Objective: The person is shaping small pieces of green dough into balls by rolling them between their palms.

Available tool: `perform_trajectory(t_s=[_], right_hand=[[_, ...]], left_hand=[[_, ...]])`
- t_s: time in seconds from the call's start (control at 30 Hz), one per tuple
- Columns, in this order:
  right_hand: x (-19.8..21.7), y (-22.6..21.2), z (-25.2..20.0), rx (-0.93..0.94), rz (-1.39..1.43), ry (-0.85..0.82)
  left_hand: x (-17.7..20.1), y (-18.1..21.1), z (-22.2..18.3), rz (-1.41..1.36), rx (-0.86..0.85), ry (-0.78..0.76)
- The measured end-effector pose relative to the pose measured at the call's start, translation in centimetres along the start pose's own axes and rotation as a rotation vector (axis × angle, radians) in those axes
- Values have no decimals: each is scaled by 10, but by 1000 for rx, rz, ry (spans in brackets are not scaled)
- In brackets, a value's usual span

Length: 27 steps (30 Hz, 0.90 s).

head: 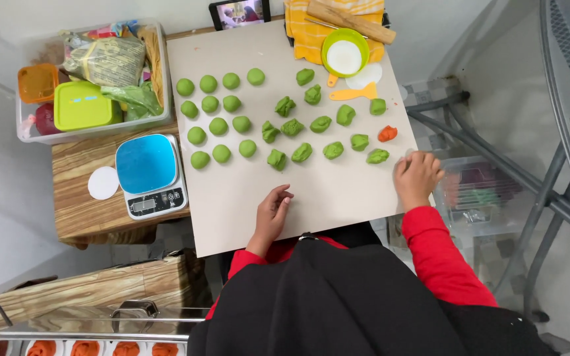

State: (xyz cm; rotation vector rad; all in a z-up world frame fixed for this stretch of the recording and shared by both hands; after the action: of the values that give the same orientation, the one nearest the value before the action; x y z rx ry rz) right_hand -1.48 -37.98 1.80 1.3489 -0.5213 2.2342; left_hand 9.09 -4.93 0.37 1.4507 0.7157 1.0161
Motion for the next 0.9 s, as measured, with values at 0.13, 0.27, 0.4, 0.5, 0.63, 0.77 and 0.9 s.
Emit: perform_trajectory(t_s=[0.13, 0.27, 0.4, 0.5, 0.63, 0.77, 0.9], right_hand=[[-22, 17, 43, -62, -22, -7], [-27, 13, 53, 46, 122, 62], [-18, -3, 30, 204, 244, 83], [17, -31, -1, 312, 332, 47], [12, -45, -51, 526, 183, 185], [30, -43, -51, 332, 459, 5], [-3, -14, -35, -9, 197, -246]], left_hand=[[2, 1, 0, 6, -14, 27], [2, 1, -1, 0, -21, 23], [2, 1, 0, -3, -14, 20], [1, 4, 1, 3, -15, 14], [0, 1, 1, 1, -13, -2], [1, 2, -1, 6, -11, -9], [1, 3, -1, 7, -1, -3]])
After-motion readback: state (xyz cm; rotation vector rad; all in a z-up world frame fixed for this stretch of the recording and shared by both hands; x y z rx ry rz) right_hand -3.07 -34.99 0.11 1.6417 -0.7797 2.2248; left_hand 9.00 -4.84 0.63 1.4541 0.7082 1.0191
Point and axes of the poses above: each hand's wrist, its own z-axis towards the middle knuckle, its own x-axis out of the back of the hand, y = z × x, the point moved 10 cm from there along z, towards the middle knuckle, and after that the axes turned 2 degrees about x, right-handed, at the moved point
